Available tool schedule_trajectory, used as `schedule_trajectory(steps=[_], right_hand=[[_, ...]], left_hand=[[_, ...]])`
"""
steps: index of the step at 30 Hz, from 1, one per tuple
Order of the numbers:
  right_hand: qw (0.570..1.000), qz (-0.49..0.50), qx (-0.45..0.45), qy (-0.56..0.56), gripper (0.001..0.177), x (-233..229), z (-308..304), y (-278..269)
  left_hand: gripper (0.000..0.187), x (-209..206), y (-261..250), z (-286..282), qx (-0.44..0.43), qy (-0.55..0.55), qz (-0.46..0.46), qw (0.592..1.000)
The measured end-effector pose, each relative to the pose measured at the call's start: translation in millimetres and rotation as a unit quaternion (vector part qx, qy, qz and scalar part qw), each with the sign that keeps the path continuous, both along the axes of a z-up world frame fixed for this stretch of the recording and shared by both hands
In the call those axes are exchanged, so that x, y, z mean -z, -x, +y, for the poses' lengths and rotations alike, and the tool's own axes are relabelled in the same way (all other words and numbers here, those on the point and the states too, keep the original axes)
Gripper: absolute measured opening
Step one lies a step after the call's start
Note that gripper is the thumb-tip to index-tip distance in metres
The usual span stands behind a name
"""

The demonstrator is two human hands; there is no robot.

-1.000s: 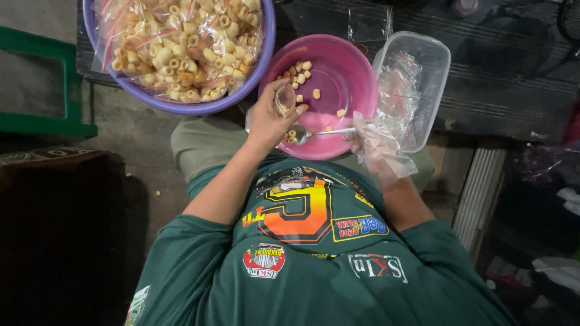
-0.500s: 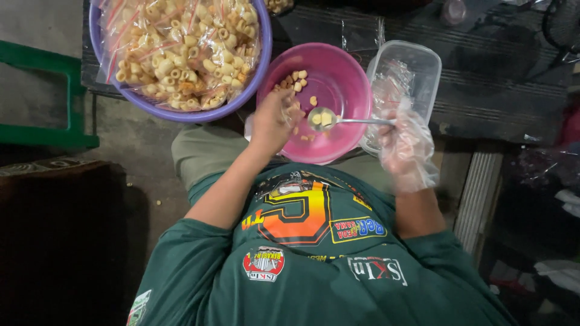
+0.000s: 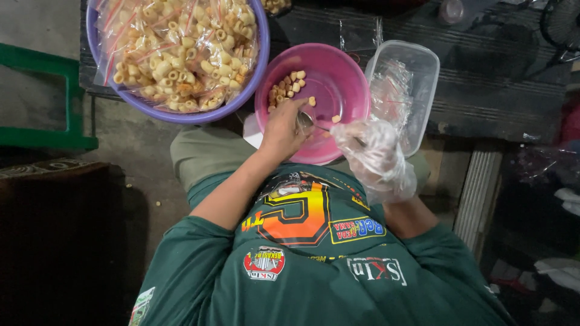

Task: Packaging small snacks from a bowl into individual plastic bags using a spoon and hands.

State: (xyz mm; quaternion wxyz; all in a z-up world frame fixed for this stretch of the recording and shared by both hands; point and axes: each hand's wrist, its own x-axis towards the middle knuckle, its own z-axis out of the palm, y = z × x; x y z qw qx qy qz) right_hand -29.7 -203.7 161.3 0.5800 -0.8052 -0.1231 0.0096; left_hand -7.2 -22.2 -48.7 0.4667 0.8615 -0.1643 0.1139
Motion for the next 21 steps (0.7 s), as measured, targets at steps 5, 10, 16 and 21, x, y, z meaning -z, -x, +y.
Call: schedule_trajectory(steps=[5,10,16,21], right_hand=[[0.982,-0.011,0.019,-0.186,0.014,24,-17,3],[0.919,0.048,0.11,-0.377,0.022,73,-34,17],[0.924,-0.305,0.207,0.102,0.003,70,-57,-15],[0.774,0.218,0.584,-0.11,0.02,98,-15,-57]], left_hand=[[0.069,-17,0,4,0.014,0.087,0.115,0.989],[0.059,-21,3,6,0.006,0.096,0.168,0.981],[0.068,-42,2,11,-0.035,0.213,0.216,0.952],[0.076,-45,-2,23,-0.022,0.504,0.247,0.828]])
